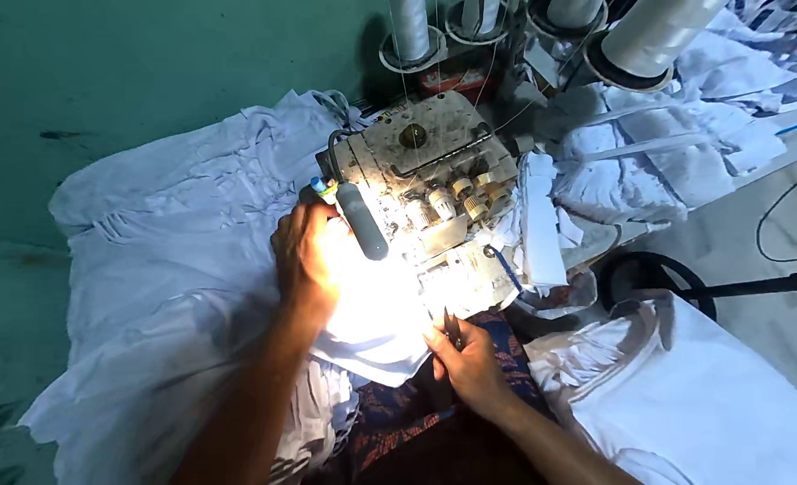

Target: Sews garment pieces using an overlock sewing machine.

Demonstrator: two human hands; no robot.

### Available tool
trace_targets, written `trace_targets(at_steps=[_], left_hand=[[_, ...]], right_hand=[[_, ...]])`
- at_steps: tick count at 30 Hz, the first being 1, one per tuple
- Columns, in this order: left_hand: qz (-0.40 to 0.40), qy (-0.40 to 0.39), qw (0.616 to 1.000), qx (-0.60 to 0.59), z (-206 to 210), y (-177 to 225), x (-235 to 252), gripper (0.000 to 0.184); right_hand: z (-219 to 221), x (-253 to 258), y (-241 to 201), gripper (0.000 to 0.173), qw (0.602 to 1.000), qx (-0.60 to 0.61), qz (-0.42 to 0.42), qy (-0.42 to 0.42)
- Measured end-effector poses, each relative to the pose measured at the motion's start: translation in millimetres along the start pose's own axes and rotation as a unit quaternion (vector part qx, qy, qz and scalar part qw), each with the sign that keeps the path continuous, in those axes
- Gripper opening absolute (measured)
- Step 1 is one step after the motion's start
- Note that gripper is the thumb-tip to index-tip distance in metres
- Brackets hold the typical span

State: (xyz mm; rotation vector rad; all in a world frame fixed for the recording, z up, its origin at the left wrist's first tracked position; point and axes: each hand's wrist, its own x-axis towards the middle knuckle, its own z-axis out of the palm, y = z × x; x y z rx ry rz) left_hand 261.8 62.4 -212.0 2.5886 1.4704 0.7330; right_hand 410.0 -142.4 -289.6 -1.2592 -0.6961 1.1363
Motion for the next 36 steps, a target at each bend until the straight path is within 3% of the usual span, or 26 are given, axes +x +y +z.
trace_targets(at_steps=[3,5,7,10,14,16,18,21,26,30,33,36], left_hand=[[0.072,0.043,0.996,0.01,-3,13,-38,0.057],[0.096,0.001,0.995,0.01,5,9,-53,0.056],[0.093,-0.043,0.995,-0.01,13,-8,-55,0.067],[0.085,-0.049,0.994,-0.044,16,-20,-44,0.074],[0.064,-0.008,0.996,-0.054,13,-9,-54,0.064],[0.087,0.069,0.991,-0.068,10,3,-73,0.046],[0.109,0.093,0.983,-0.115,3,19,-102,0.033],[0.133,0.045,0.967,-0.214,2,46,-139,0.023],[0.148,-0.043,0.943,-0.295,29,74,-163,0.015],[0.121,-0.083,0.938,-0.313,45,83,-166,0.018],[0.059,-0.146,0.929,-0.335,56,86,-163,0.026],[-0.03,-0.258,0.867,-0.425,69,87,-155,0.035]], right_hand=[[-2,0,0,0.015,1.0,-0.012,0.004,-0.014],[-1,4,-1,0.015,1.0,-0.02,0.005,-0.018],[3,12,-3,0.012,1.0,-0.02,0.009,-0.008],[6,25,1,0.011,0.999,-0.036,0.004,0.004],[-13,17,17,0.02,0.989,-0.131,-0.064,0.038],[-33,0,27,0.018,0.982,-0.142,-0.088,0.085],[-55,-15,37,0.018,0.974,-0.147,-0.074,0.156],[-78,-20,50,0.036,0.963,-0.133,-0.026,0.231],[-84,-2,48,0.043,0.949,-0.172,0.008,0.262],[-99,11,53,0.023,0.951,-0.175,0.067,0.248],[-99,0,50,0.019,0.977,-0.027,0.092,0.19],[-88,-15,31,0.015,0.973,0.142,0.126,0.134]])
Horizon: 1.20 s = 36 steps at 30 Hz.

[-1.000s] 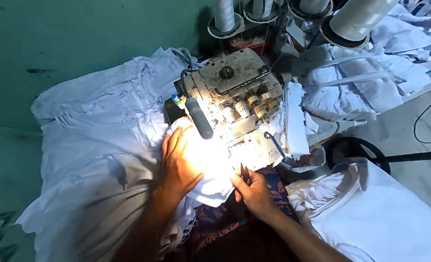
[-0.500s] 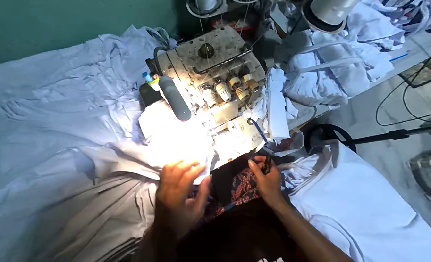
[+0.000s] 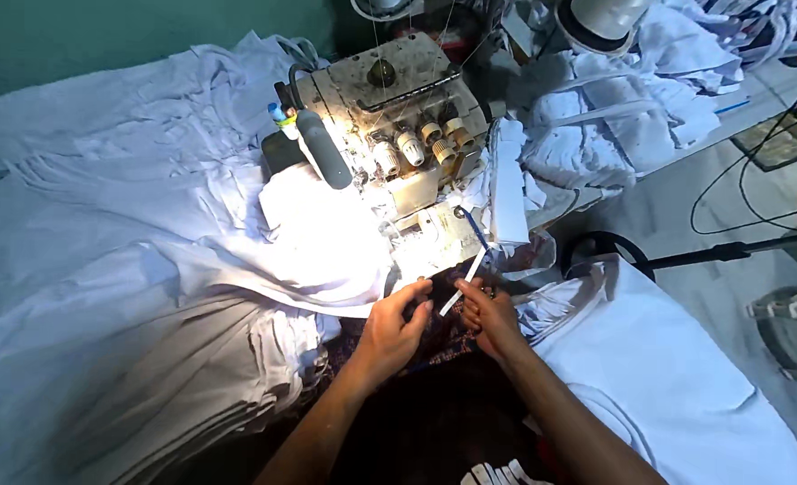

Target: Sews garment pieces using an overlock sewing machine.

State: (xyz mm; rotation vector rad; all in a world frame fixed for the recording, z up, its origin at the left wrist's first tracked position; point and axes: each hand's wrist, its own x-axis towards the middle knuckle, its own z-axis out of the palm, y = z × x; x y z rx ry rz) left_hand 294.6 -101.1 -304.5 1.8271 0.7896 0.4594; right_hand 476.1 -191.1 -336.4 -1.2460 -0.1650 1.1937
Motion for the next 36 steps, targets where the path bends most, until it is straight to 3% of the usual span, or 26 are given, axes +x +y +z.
trace_targets(at_steps=[5,8,11,14,20,36], left_hand=[[-0.126,-0.107,0.97,-0.18,11,1,15,0.026],[-0.159,-0.098,0.968,-0.168,13,8,13,0.016],[-0.171,-0.092,0.969,-0.152,5,9,7,0.015],[-0.17,-0.093,0.969,-0.156,-4,6,2,0.015],[-0.168,-0.11,0.966,-0.162,-7,5,2,0.014],[-0.186,-0.106,0.95,-0.226,-7,5,2,0.015]], right_hand=[[12,-10,-9,0.016,0.999,0.04,0.008,-0.006],[12,-10,-6,0.015,1.0,0.016,0.003,0.007],[0,-17,-2,0.033,0.989,-0.137,-0.03,-0.047],[-22,-28,-2,0.054,0.934,-0.315,-0.05,-0.162],[-26,-32,-3,0.033,0.931,-0.282,-0.032,-0.228],[-12,-26,-4,0.029,0.932,-0.28,-0.07,-0.217]])
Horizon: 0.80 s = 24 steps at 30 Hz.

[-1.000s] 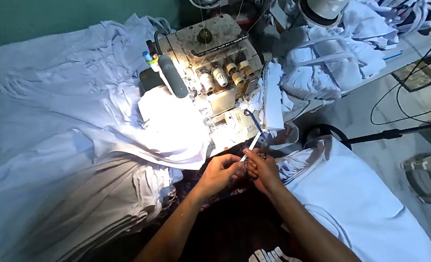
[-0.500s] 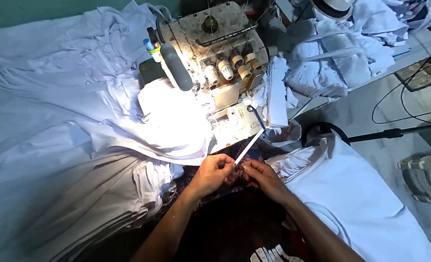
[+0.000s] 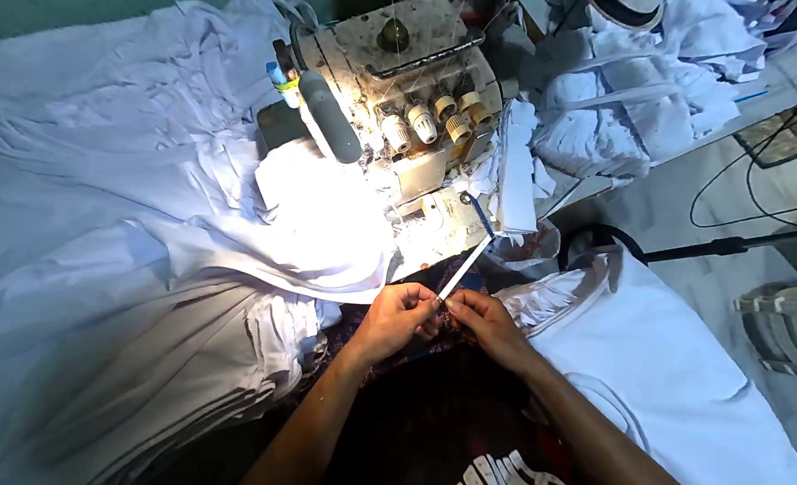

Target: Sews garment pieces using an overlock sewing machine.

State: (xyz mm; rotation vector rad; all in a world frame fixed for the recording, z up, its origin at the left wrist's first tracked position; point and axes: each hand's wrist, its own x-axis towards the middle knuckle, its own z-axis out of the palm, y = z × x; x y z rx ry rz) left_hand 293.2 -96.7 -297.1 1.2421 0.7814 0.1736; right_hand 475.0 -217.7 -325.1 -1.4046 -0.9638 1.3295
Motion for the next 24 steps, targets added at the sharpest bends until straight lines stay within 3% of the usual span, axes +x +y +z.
trace_targets(at_steps=[3,6,10,13,15,18,21,24], left_hand=[[0.002,0.017,1.0,-0.013,3,1,-1,0.015],[0.032,0.078,0.993,-0.085,10,-1,-5,0.018],[0.08,0.147,0.951,-0.262,25,9,-10,0.025],[0.117,0.182,0.918,-0.332,27,21,-15,0.025],[0.155,0.204,0.921,-0.295,17,27,-19,0.019],[0.209,0.228,0.946,-0.098,-8,35,-32,0.011],[0.196,0.206,0.954,0.091,-31,50,-50,0.008],[0.188,0.169,0.951,0.177,-42,62,-62,0.008]], right_hand=[[4,0,2,0.03,0.999,0.003,0.009,0.031],[16,-3,-1,0.03,0.995,0.079,-0.004,0.063],[43,6,-17,0.031,0.976,0.185,-0.053,0.101],[56,21,-38,0.02,0.975,0.163,-0.101,0.108],[51,31,-51,0.017,0.983,0.09,-0.14,0.081],[33,43,-72,0.016,0.985,-0.036,-0.17,-0.021],[18,54,-96,0.019,0.97,-0.134,-0.161,-0.121],[10,64,-116,0.021,0.945,-0.21,-0.165,-0.19]])
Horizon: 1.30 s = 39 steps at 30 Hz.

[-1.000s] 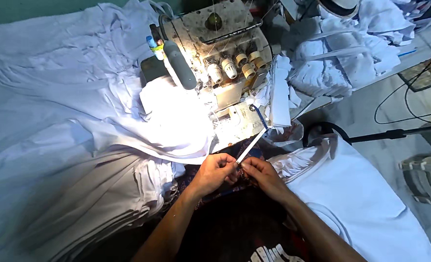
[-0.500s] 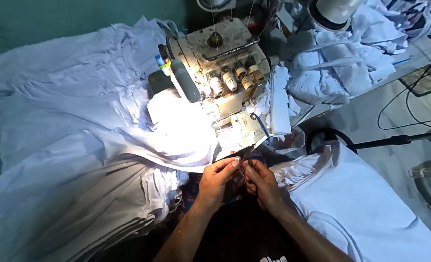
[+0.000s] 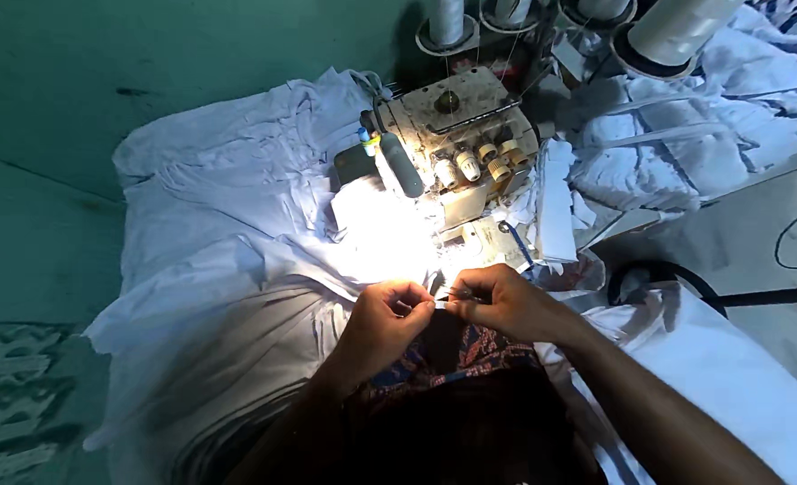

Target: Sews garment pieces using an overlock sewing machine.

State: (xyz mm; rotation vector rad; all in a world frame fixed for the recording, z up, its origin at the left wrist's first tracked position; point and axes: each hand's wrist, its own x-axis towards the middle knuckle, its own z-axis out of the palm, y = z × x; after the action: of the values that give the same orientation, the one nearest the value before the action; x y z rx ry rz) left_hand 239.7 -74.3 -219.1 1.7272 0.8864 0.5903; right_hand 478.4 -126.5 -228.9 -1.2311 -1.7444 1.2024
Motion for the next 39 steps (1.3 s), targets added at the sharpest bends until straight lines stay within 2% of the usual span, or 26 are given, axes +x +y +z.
trace_targets(at_steps=[4,9,11,13,16,18,21,27,32,39], left_hand=[[-0.003,-0.034,0.997,0.062,-11,10,1,0.008],[-0.023,-0.036,0.994,0.096,-15,17,5,0.01],[-0.037,-0.031,0.994,0.097,-18,20,12,0.012],[-0.059,-0.02,0.993,0.104,-24,24,23,0.014],[-0.117,-0.008,0.981,0.154,-35,35,49,0.016],[-0.133,-0.006,0.972,0.194,-41,38,69,0.018],[-0.13,-0.013,0.971,0.201,-48,33,93,0.02],[-0.139,-0.021,0.982,0.124,-55,17,111,0.014],[-0.116,-0.015,0.991,0.067,-55,14,113,0.019],[-0.121,-0.023,0.991,0.06,-57,14,119,0.023]], right_hand=[[-13,11,-15,0.022,0.996,-0.063,0.011,-0.064],[-19,19,-20,0.023,0.993,-0.088,-0.005,-0.074],[-17,22,-14,0.023,0.998,-0.058,-0.007,-0.03],[-8,25,0,0.02,0.997,-0.009,0.005,0.077],[13,36,27,0.016,0.969,0.05,0.055,0.236],[27,45,40,0.023,0.953,0.09,0.09,0.276],[45,51,44,0.023,0.939,0.154,0.115,0.284],[60,45,41,0.012,0.915,0.24,0.119,0.301],[62,44,44,0.011,0.922,0.222,0.102,0.299],[60,46,45,0.011,0.928,0.209,0.104,0.291]])
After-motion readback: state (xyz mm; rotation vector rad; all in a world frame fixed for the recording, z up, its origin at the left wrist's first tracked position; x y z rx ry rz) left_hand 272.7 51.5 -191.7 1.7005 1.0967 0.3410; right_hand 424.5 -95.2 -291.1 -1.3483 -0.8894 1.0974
